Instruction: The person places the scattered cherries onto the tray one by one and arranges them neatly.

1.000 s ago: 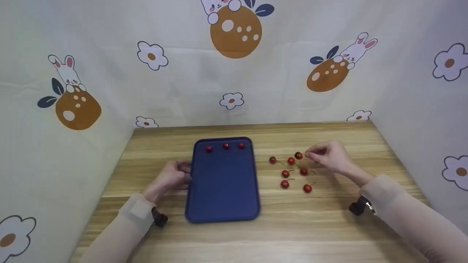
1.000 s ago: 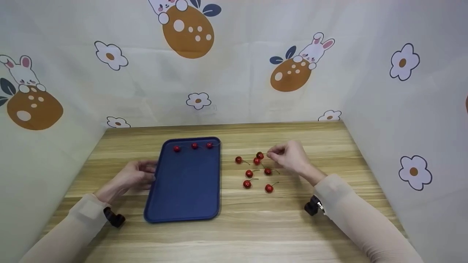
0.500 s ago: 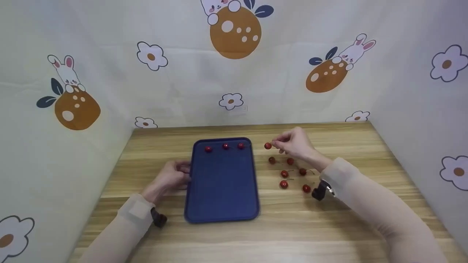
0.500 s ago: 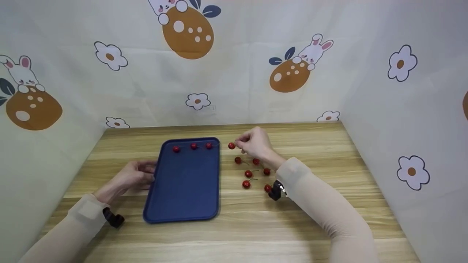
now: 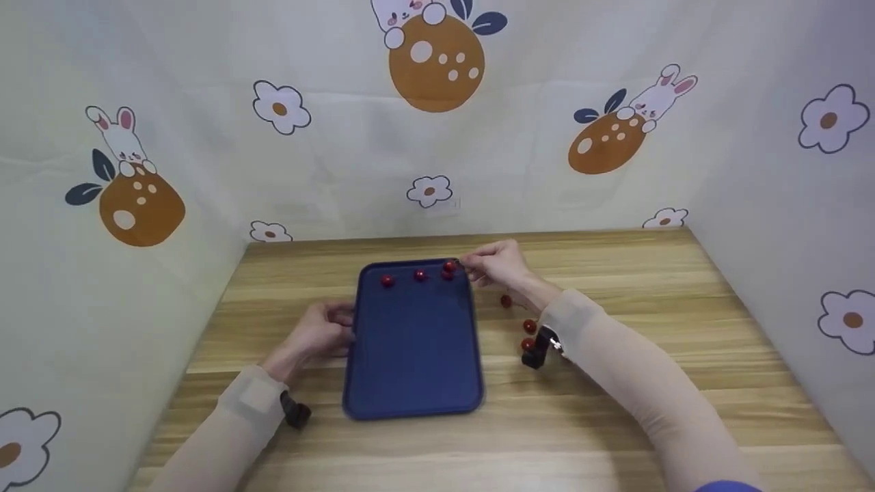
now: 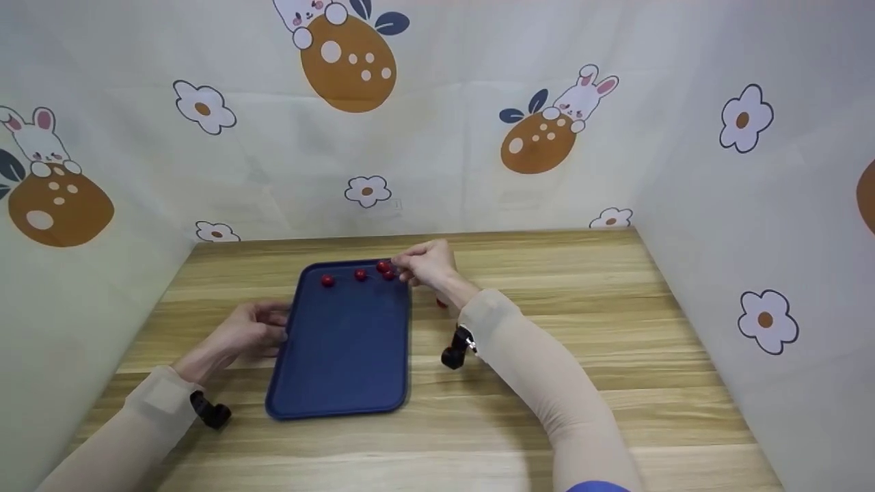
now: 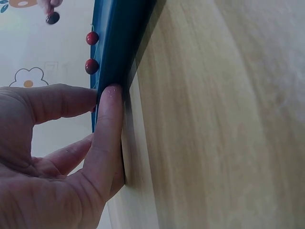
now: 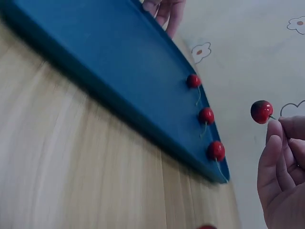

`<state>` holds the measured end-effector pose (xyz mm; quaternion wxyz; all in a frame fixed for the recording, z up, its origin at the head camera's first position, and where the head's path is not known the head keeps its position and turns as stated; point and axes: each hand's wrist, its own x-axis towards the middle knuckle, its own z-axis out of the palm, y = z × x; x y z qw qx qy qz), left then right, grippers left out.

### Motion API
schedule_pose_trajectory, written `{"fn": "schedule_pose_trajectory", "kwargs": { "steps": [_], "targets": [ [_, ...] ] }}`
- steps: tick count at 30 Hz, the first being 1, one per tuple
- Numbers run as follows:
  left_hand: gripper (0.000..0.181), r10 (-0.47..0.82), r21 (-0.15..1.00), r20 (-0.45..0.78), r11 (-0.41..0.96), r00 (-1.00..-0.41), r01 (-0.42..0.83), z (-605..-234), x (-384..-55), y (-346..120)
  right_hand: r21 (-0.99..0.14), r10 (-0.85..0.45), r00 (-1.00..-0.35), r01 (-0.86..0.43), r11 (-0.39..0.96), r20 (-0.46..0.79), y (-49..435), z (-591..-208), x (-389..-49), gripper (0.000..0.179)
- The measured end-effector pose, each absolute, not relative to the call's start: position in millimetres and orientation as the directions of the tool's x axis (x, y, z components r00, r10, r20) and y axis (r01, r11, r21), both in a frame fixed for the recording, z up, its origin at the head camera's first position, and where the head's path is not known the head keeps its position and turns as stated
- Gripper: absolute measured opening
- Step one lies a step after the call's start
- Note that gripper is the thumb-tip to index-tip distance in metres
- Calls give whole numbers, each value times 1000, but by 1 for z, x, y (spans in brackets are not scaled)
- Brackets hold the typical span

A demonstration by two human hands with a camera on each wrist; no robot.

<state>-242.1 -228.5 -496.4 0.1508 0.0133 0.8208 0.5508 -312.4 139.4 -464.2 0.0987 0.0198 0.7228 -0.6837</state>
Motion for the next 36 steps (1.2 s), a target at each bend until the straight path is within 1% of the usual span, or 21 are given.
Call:
{"fn": "schedule_pose_trajectory", "kwargs": {
  "steps": [4, 7, 9, 12, 17, 22, 24, 31, 34, 36],
  "targets": [
    [69, 184, 908, -218, 398, -958, -130, -497, -241, -229, -977, -73, -975, 212, -26, -209, 120, -466, -316, 20],
    [69, 181, 910, -235, 387, -955, -150, -497, -241, -229, -972, -58, -975, 220, -80, -216, 105, -468, -315, 20],
    [69, 185, 912, -247, 377, -951, -163, -498, -242, -229, -970, -61, -975, 219, -106, -214, 95, -470, -313, 20],
    [69, 195, 917, -256, 358, -947, -175, -498, -242, -229, -972, -79, -976, 211, -105, -203, 82, -475, -310, 19],
    [70, 217, 926, -258, 335, -941, -176, -498, -243, -228, -978, -112, -975, 199, -60, -191, 66, -482, -306, 12],
    [69, 225, 930, -217, 342, -950, -131, -497, -243, -229, -985, -127, -977, 172, -12, -169, 53, -485, -305, 10],
    [68, 227, 931, -203, 347, -952, -116, -497, -243, -229, -986, -130, -978, 163, 22, -165, 48, -487, -304, 10],
    [68, 220, 927, -214, 352, -952, -127, -499, -244, -228, -977, -124, -976, 159, 141, -177, 31, -494, -298, 8],
    [67, 221, 924, -209, 364, -953, -119, -499, -244, -229, -964, -110, -980, 136, 230, -164, 26, -494, -296, 7],
    [66, 222, 920, -204, 377, -954, -109, -498, -243, -229, -936, -96, -985, 103, 337, -143, 23, -495, -294, 7]
  ]
}}
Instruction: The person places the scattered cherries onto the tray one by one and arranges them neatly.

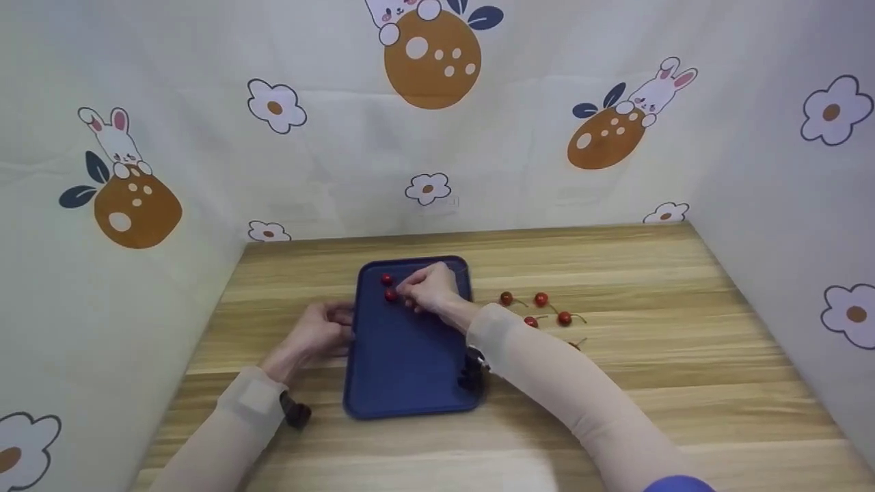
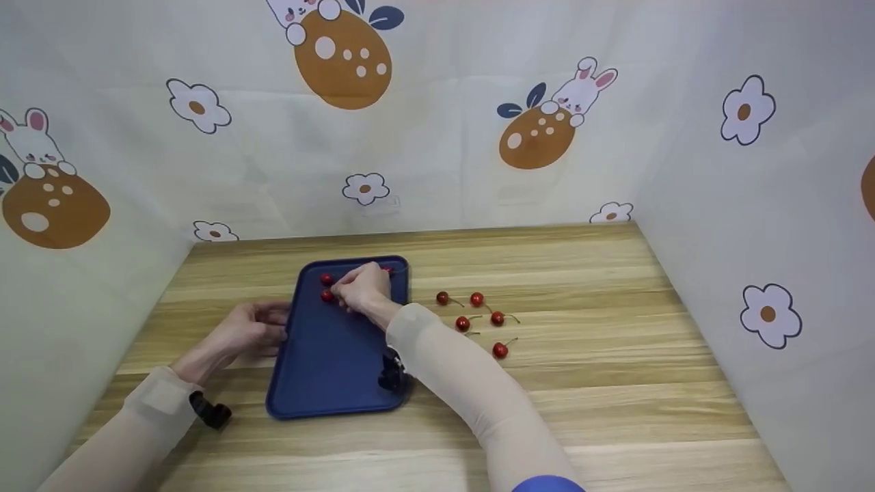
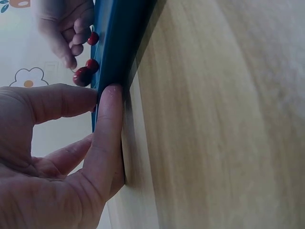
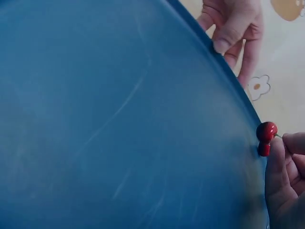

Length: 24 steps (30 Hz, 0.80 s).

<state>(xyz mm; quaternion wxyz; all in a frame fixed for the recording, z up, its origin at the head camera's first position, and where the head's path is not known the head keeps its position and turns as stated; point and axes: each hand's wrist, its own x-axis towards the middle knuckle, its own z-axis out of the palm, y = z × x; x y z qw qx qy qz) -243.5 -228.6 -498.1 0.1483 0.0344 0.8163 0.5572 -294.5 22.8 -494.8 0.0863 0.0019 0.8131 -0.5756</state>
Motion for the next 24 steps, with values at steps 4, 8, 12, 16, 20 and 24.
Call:
{"fn": "schedule_pose_trajectory", "kwargs": {
  "steps": [4, 8, 12, 16, 20, 24],
  "targets": [
    [65, 223, 917, -204, 385, -953, -106, -498, -243, -228, -808, -75, -995, 7, 589, -64, 21, -494, -293, 8],
    [65, 216, 914, -210, 389, -954, -113, -499, -244, -228, -703, -80, -997, -53, 709, -6, 21, -493, -293, 9],
    [65, 208, 905, -216, 410, -954, -115, -499, -245, -228, -678, -78, -997, -61, 732, 6, 19, -493, -294, 11],
    [65, 208, 900, -217, 421, -954, -114, -499, -244, -228, -653, -71, -997, -58, 755, 6, 17, -495, -296, 12],
    [67, 208, 900, -214, 423, -954, -109, -498, -244, -228, -638, -67, -998, -57, 768, 9, 15, -496, -297, 13],
    [69, 204, 905, -224, 406, -953, -126, -498, -244, -229, -621, -61, -998, -58, 782, 16, 14, -497, -298, 14]
  ]
}}
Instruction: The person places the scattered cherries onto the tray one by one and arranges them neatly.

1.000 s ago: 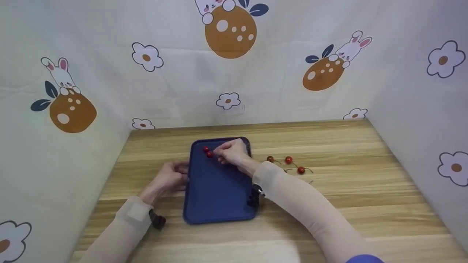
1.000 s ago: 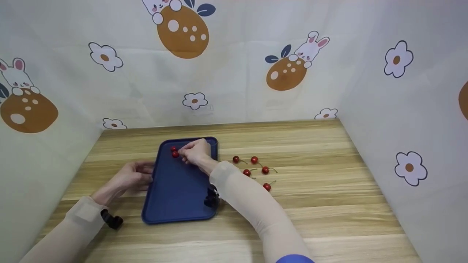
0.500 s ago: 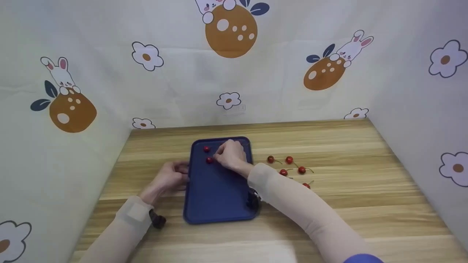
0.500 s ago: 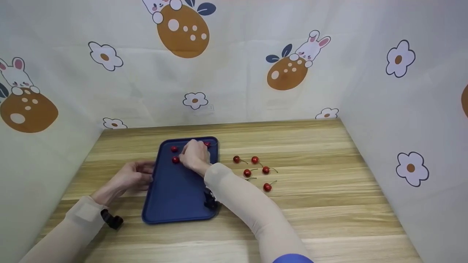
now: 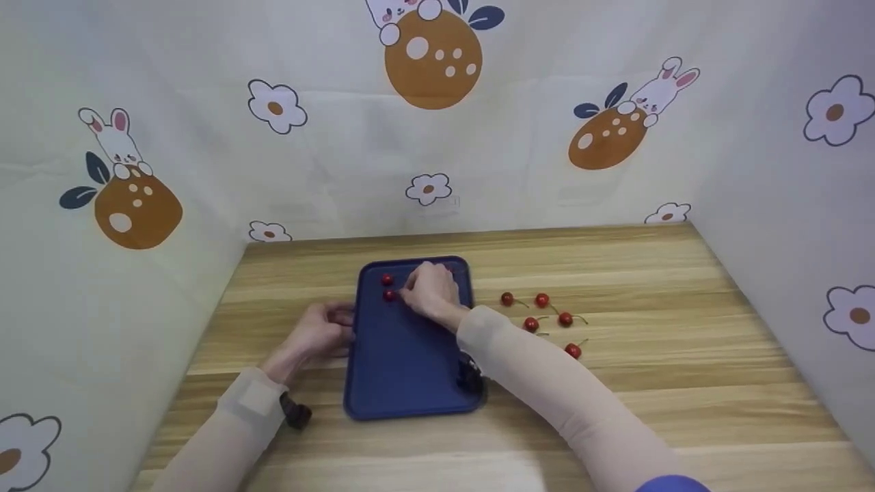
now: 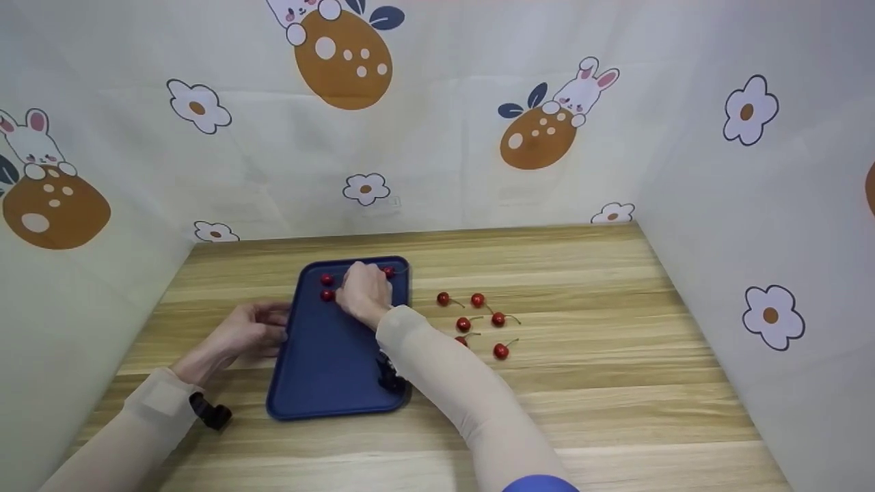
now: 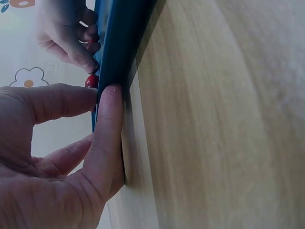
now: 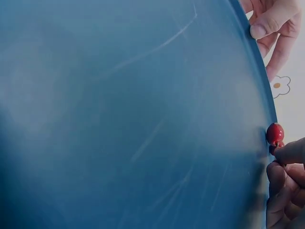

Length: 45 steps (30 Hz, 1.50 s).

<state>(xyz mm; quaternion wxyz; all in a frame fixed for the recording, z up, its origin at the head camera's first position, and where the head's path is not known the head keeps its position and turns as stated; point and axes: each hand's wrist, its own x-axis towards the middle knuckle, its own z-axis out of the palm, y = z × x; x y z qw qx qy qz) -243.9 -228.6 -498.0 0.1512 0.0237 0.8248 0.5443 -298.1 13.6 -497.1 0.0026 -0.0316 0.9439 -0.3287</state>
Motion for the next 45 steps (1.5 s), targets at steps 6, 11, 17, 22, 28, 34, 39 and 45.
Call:
{"fn": "schedule_pose_trajectory", "kwargs": {
  "steps": [6, 11, 17, 22, 28, 34, 39, 45],
  "targets": [
    [68, 203, 903, -231, 408, -952, -132, -497, -243, -229, -600, -81, -997, -74, 797, 16, 11, -500, -300, 19],
    [69, 199, 908, -247, 389, -948, -155, -497, -243, -228, -599, -97, -995, -83, 796, 8, 11, -501, -302, 18],
    [69, 216, 918, -218, 377, -952, -125, -499, -244, -229, -595, -124, -992, -89, 799, -17, 12, -500, -305, 14],
    [66, 205, 912, -191, 398, -960, -96, -498, -243, -228, -581, -144, -990, -117, 805, -1, 15, -497, -306, 12],
    [67, 203, 915, -222, 381, -954, -132, -498, -242, -228, -580, -172, -985, -142, 802, 3, 19, -495, -308, 12],
    [69, 206, 920, -254, 351, -945, -171, -497, -241, -228, -577, -195, -981, -172, 798, 23, 24, -494, -308, 15],
    [68, 204, 917, -229, 374, -952, -141, -498, -241, -228, -574, -212, -976, -199, 794, 44, 32, -490, -307, 16],
    [70, 203, 921, -261, 344, -944, -181, -497, -242, -227, -574, -285, -953, -293, 765, 107, 49, -477, -302, 17]
  ]
}}
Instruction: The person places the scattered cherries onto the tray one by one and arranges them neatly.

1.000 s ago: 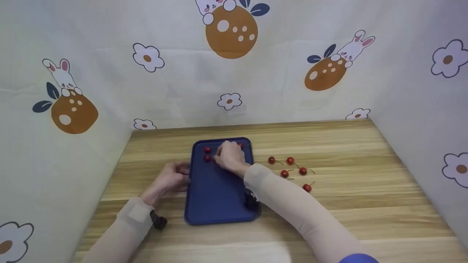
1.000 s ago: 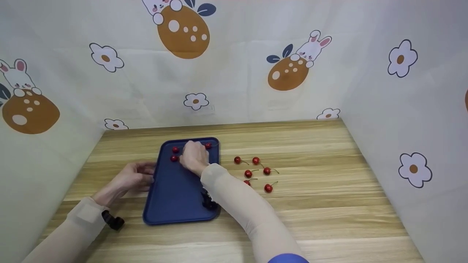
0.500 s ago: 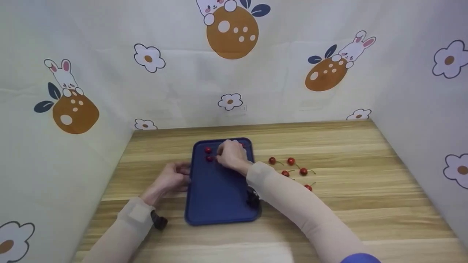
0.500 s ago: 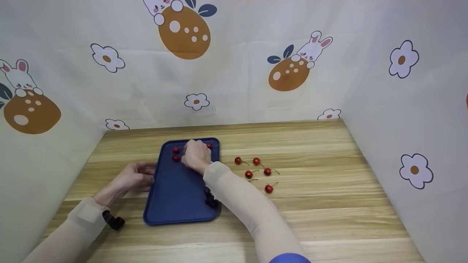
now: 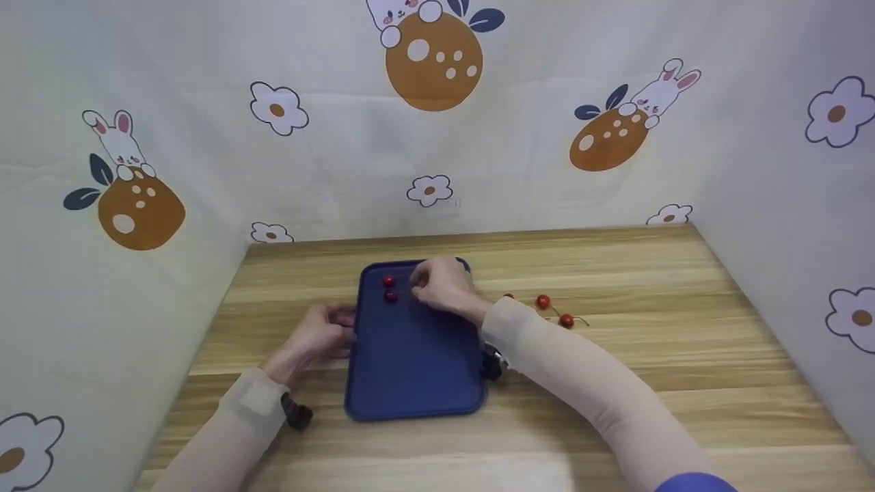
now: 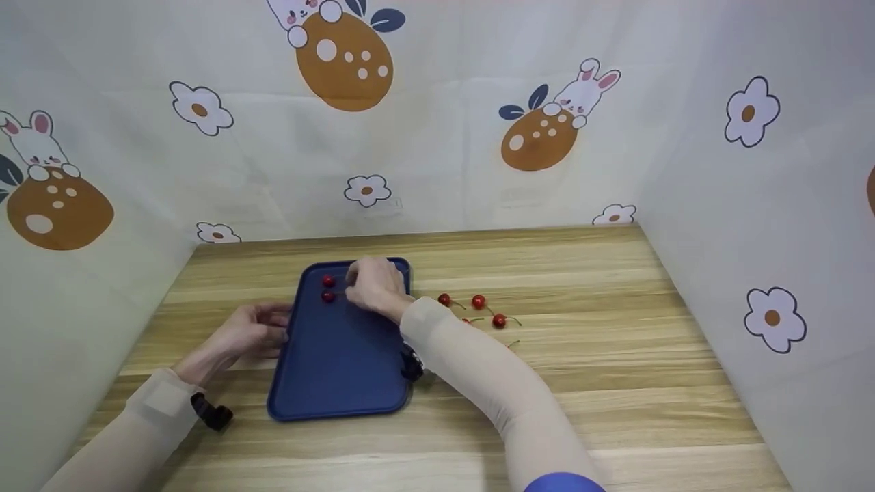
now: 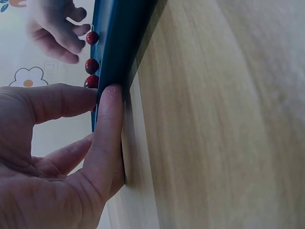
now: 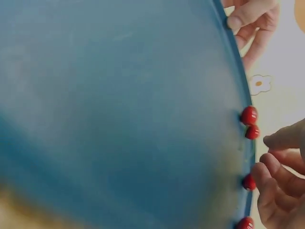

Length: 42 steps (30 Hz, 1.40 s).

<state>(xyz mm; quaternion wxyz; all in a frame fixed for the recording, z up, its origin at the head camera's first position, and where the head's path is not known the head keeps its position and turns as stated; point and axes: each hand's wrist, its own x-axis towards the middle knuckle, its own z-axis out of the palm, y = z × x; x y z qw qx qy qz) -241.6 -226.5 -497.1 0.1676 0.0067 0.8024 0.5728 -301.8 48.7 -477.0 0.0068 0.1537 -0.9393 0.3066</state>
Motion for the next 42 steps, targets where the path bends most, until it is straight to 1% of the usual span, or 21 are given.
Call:
{"fn": "schedule_pose_trajectory", "kwargs": {
  "steps": [3, 6, 10, 12, 16, 19, 22, 24, 31, 37, 42],
  "targets": [
    [71, 203, 924, -283, 320, -938, -209, -497, -241, -226, -588, -341, -932, -344, 732, 122, 61, -469, -298, 20],
    [71, 204, 920, -299, 320, -932, -225, -496, -241, -226, -616, -385, -916, -369, 696, 115, 75, -459, -294, 26],
    [72, 208, 915, -295, 343, -933, -213, -495, -240, -228, -640, -426, -898, -391, 661, 109, 95, -444, -287, 32],
    [71, 210, 913, -289, 354, -934, -203, -494, -240, -228, -645, -441, -891, -401, 651, 109, 106, -438, -282, 32],
    [71, 206, 908, -308, 354, -929, -223, -497, -241, -229, -629, -472, -872, -440, 641, 129, 128, -429, -274, 30],
    [72, 200, 909, -324, 337, -925, -245, -499, -241, -228, -612, -497, -853, -481, 627, 161, 146, -427, -268, 29],
    [73, 204, 914, -314, 330, -927, -237, -498, -241, -228, -597, -508, -841, -508, 621, 187, 164, -429, -262, 30],
    [73, 207, 916, -309, 325, -928, -233, -497, -241, -228, -601, -502, -845, -500, 623, 182, 177, -429, -259, 31],
    [70, 202, 906, -221, 404, -954, -124, -496, -244, -227, -594, -432, -890, -427, 681, 144, 220, -429, -250, 34],
    [69, 203, 904, -227, 407, -952, -129, -495, -243, -227, -574, -387, -911, -393, 718, 140, 256, -439, -245, 28],
    [72, 191, 902, -268, 394, -944, -176, -496, -242, -227, -570, -350, -930, -351, 743, 116, 283, -457, -244, 26]
  ]
}}
